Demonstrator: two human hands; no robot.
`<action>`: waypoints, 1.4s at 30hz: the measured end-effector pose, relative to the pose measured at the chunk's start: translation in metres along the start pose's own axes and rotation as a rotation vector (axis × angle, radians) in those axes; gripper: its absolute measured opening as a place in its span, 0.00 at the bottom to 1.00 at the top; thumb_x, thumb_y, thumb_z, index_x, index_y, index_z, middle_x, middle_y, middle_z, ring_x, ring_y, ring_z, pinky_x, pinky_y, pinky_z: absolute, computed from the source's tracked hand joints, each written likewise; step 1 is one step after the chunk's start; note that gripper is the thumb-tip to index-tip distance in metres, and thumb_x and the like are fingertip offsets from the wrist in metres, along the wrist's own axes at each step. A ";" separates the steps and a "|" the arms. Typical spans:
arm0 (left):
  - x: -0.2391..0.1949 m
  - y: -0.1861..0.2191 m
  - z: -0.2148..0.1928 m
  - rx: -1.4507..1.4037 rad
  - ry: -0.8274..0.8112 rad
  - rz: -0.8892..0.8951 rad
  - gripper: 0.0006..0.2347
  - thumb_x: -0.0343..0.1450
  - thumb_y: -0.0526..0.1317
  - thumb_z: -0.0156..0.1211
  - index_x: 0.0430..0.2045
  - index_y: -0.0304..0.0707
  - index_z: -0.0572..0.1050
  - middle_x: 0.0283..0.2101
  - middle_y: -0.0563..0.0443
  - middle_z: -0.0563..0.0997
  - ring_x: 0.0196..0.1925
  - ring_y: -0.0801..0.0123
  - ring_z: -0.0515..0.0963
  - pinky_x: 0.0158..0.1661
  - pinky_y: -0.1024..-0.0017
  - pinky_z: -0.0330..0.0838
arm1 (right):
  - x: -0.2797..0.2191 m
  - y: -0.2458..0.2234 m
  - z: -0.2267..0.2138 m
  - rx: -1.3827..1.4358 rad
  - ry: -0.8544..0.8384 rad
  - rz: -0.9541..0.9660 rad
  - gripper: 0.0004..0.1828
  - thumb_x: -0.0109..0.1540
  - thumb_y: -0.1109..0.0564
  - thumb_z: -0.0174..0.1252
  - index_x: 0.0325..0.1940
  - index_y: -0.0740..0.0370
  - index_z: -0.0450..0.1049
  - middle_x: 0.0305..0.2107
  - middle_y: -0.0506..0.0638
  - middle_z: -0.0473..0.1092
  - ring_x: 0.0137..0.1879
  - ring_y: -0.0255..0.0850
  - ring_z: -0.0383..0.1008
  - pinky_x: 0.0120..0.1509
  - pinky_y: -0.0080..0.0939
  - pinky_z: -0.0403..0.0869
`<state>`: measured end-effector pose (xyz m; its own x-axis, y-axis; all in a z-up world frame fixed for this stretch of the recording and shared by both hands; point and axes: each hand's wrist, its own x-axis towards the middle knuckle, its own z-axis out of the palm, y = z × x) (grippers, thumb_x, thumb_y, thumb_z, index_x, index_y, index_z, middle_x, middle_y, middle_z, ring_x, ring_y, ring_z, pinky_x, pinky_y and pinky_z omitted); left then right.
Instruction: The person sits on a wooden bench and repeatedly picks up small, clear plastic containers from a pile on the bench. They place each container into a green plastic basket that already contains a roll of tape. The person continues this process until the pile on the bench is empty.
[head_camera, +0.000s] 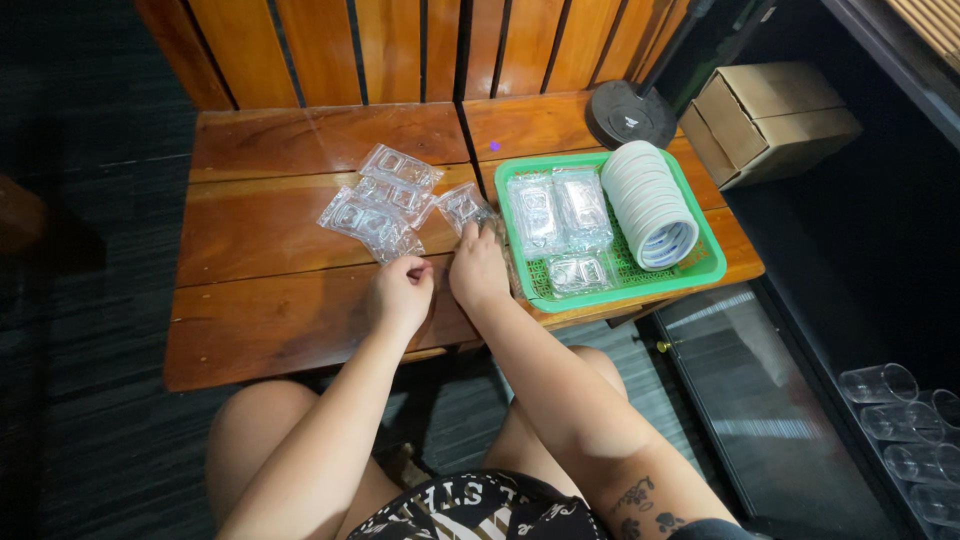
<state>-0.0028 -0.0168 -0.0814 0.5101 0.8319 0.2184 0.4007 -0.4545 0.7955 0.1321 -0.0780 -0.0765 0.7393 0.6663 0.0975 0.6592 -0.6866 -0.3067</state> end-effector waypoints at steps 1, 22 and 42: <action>0.002 -0.001 0.001 0.000 0.000 0.000 0.04 0.64 0.42 0.71 0.29 0.52 0.85 0.26 0.59 0.82 0.33 0.69 0.85 0.37 0.70 0.80 | -0.001 0.001 0.002 0.000 0.000 0.000 0.17 0.65 0.55 0.58 0.53 0.62 0.61 0.56 0.63 0.61 0.57 0.67 0.74 0.60 0.59 0.78; -0.001 0.012 -0.002 0.008 0.032 0.040 0.06 0.66 0.41 0.68 0.35 0.54 0.83 0.43 0.57 0.83 0.50 0.58 0.83 0.49 0.63 0.79 | -0.083 0.011 -0.022 -0.218 0.090 -0.206 0.08 0.60 0.61 0.51 0.43 0.55 0.66 0.47 0.56 0.68 0.51 0.56 0.78 0.55 0.46 0.77; 0.000 0.037 -0.021 0.129 -0.343 -0.157 0.08 0.67 0.44 0.67 0.38 0.58 0.85 0.37 0.61 0.86 0.48 0.60 0.84 0.48 0.61 0.79 | -0.134 0.040 -0.047 0.536 0.133 0.080 0.28 0.54 0.55 0.72 0.57 0.41 0.75 0.47 0.53 0.77 0.56 0.52 0.79 0.58 0.46 0.79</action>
<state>-0.0035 -0.0267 -0.0399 0.6508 0.7499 -0.1188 0.5750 -0.3846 0.7221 0.0661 -0.2081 -0.0576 0.8180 0.5519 0.1617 0.4638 -0.4667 -0.7531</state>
